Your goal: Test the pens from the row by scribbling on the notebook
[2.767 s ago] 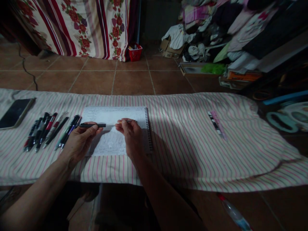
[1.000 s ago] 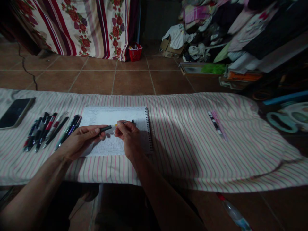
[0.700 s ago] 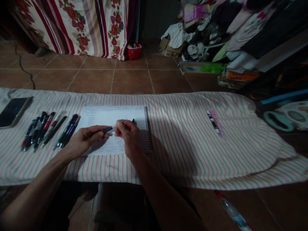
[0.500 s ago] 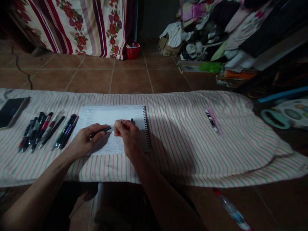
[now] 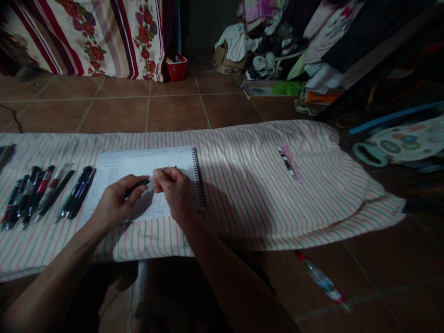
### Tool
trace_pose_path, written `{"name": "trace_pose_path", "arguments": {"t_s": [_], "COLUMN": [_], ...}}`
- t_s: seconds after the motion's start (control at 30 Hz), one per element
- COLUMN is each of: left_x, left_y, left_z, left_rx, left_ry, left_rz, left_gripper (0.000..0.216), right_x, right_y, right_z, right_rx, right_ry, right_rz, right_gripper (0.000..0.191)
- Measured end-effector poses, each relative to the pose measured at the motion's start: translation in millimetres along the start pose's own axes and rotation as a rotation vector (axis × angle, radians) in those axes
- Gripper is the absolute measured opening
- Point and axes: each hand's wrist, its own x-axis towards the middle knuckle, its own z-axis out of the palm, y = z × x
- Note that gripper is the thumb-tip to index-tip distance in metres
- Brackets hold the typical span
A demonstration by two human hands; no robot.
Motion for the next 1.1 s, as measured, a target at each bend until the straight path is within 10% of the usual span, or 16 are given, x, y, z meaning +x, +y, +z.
{"name": "trace_pose_path", "arguments": {"t_s": [1.1], "left_x": [3], "left_y": [12], "left_z": [29], "left_rx": [-0.291], "left_ry": [0.258], "left_rz": [-0.222], "left_gripper": [0.014], "right_x": [-1], "right_y": [-4], "right_z": [-10], "right_rx": [-0.060], "right_ry": [-0.031], "right_rz": [-0.060], "right_gripper": [0.021]}}
